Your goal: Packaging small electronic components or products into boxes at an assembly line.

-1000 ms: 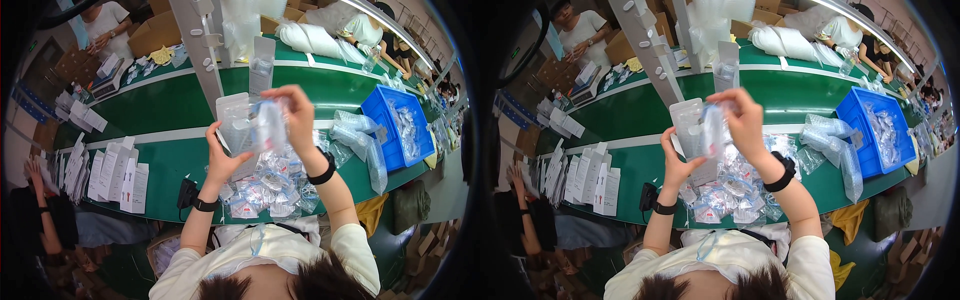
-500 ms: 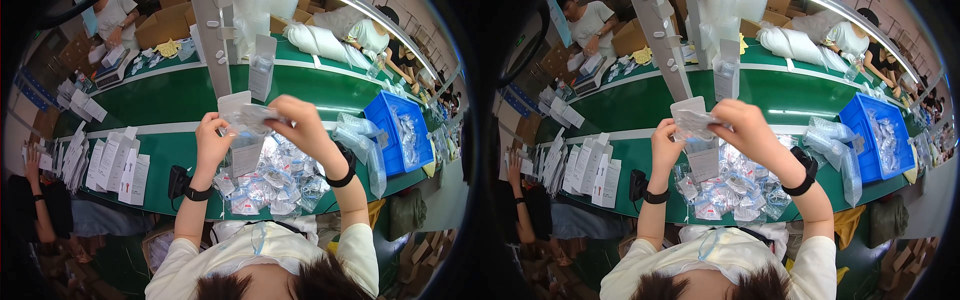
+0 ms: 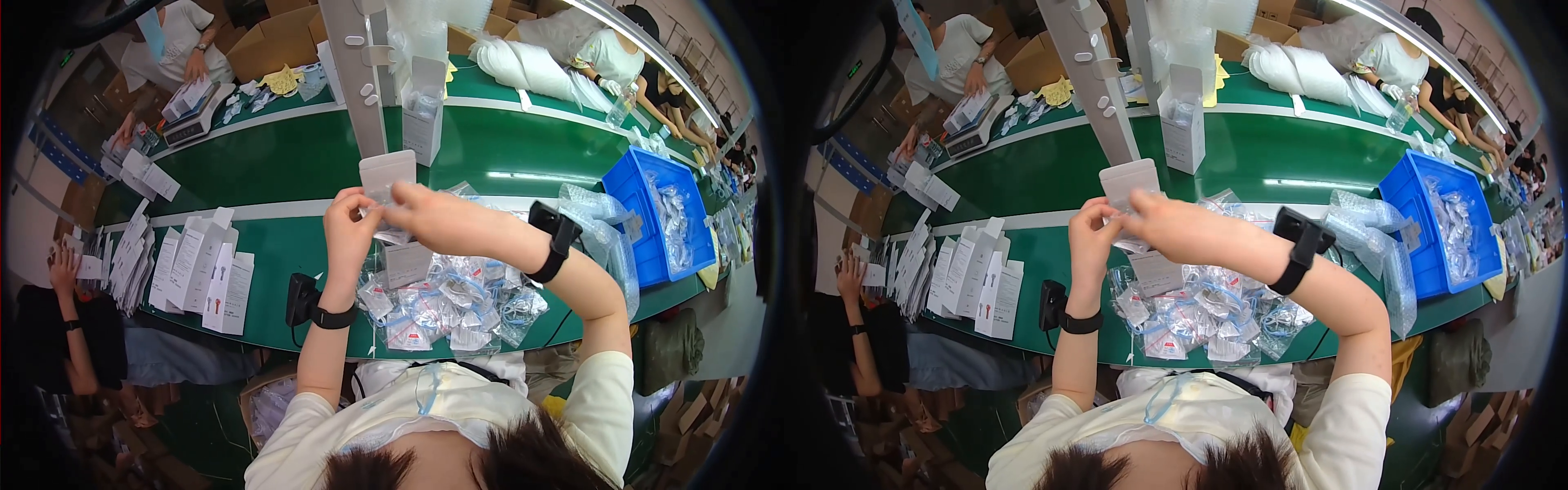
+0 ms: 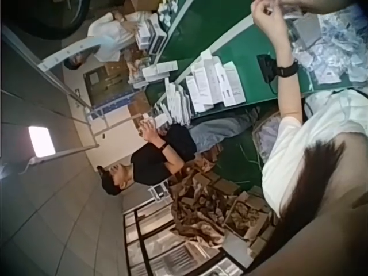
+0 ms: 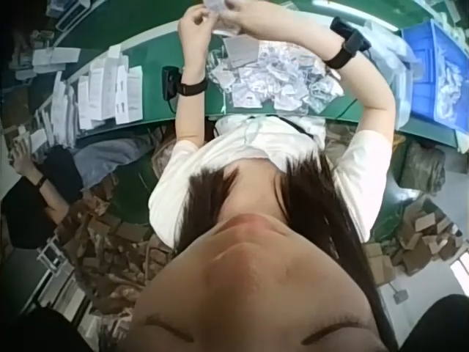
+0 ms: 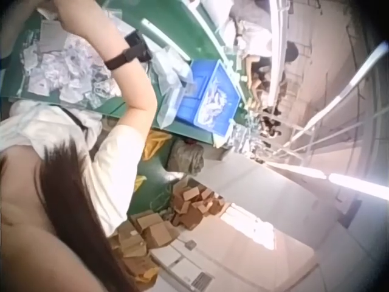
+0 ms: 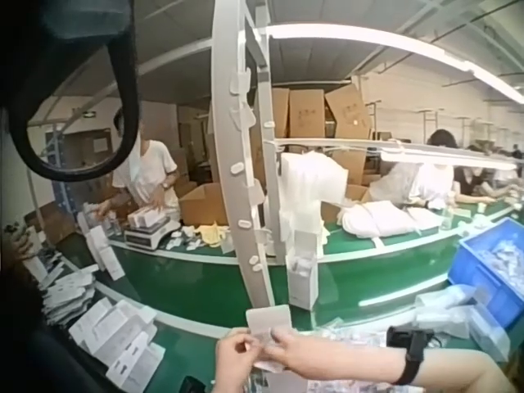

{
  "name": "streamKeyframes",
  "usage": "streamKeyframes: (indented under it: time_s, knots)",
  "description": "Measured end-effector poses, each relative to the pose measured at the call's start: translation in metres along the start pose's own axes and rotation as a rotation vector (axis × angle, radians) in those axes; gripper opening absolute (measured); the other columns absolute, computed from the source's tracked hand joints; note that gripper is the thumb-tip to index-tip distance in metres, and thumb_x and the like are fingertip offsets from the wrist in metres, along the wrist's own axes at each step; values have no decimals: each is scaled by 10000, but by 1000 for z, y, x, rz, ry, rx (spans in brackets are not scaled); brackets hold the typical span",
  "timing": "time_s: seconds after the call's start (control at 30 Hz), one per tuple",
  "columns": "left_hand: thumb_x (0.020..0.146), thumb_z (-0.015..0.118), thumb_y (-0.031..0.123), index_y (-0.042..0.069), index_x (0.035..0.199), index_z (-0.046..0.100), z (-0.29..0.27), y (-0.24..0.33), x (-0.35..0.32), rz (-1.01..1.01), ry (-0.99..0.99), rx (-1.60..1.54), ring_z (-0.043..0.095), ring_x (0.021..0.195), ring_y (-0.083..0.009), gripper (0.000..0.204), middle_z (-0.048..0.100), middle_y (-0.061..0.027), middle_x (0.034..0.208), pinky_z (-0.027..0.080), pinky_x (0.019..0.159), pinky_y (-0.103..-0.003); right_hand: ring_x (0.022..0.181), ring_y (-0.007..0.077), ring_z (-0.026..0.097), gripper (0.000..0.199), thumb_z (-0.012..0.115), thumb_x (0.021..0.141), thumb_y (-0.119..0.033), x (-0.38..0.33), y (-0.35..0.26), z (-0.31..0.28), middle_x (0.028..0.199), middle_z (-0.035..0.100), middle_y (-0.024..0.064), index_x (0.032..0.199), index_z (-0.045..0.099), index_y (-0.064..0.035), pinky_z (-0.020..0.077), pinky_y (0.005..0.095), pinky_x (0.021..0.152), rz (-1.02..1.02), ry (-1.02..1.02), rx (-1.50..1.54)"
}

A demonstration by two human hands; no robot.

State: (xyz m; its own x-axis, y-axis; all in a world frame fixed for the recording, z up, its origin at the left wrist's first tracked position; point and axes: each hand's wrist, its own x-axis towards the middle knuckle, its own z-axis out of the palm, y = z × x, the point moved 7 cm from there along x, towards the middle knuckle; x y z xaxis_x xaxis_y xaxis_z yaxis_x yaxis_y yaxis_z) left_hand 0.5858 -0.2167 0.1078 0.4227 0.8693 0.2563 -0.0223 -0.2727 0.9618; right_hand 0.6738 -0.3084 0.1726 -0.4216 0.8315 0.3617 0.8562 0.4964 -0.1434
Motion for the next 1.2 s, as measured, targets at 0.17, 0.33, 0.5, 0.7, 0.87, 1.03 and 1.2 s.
streamKeyframes:
  time_s: [0.17, 0.33, 0.5, 0.7, 0.87, 1.03, 1.2]
  knots:
    - [665, 637, 16, -33, 708, 571, -11, -5, -1, 63, 101, -45, 443, 558, -67, 92, 563, -57, 895, 355, 495, -212, 851, 273, 519, 239, 627, 704, -161, -10, -5, -7, 762, 531, 85, 902, 571, -38, 438, 358, 781, 27, 183, 208]
    - [698, 615, 30, -36, 707, 558, -5, 3, -9, 82, 105, 75, 451, 560, -77, 87, 559, -58, 889, 358, 497, -211, 938, 280, 499, 334, 654, 694, -250, -5, -23, 17, 830, 557, 93, 949, 585, -45, 336, 415, 935, -48, -136, -4]
    - [726, 613, 53, -21, 767, 558, -13, -8, -13, 71, 54, -100, 483, 675, -96, 100, 555, -59, 928, 378, 577, -217, 1052, 272, 456, 574, 711, 625, -299, -21, -22, 7, 1022, 552, 105, 1098, 527, -30, 228, 410, 1027, -188, 201, -97]
    - [758, 618, 141, 35, 1079, 476, -26, 20, -22, 212, -44, -260, 442, 1084, -214, 367, 468, -119, 1136, 334, 916, -315, 1199, 270, 356, 931, 769, 562, -329, -54, 35, 48, 1271, 408, 138, 1303, 304, -7, 200, 376, 1038, 387, 731, 886]
    - [548, 769, 253, 107, 1239, 398, -189, 44, 3, 404, 337, 1206, 185, 1266, -350, 798, 244, -150, 1364, 181, 1004, -490, 1225, 244, 323, 1011, 765, 570, -303, -78, 57, 31, 1317, 331, 142, 1343, 185, -4, 239, 346, 1014, 604, 474, 953]
    - [564, 753, 165, 180, 1368, 192, -329, -40, -12, -348, 110, 1679, 123, 1296, -365, 980, 128, -148, 1425, 149, 963, -623, 1153, 217, 417, 824, 719, 647, -218, -98, 133, -37, 1251, 420, 118, 1303, 273, 1, 317, 338, 974, 567, 972, 1185]
    - [608, 692, 52, 192, 1378, 158, -327, -61, -7, -240, 101, 1588, 255, 1241, -374, 947, 247, -186, 1364, 196, 964, -604, 1076, 200, 468, 741, 696, 686, -185, -97, 245, -22, 1182, 461, 139, 1288, 293, -31, 368, 318, 913, 786, 1041, 613]
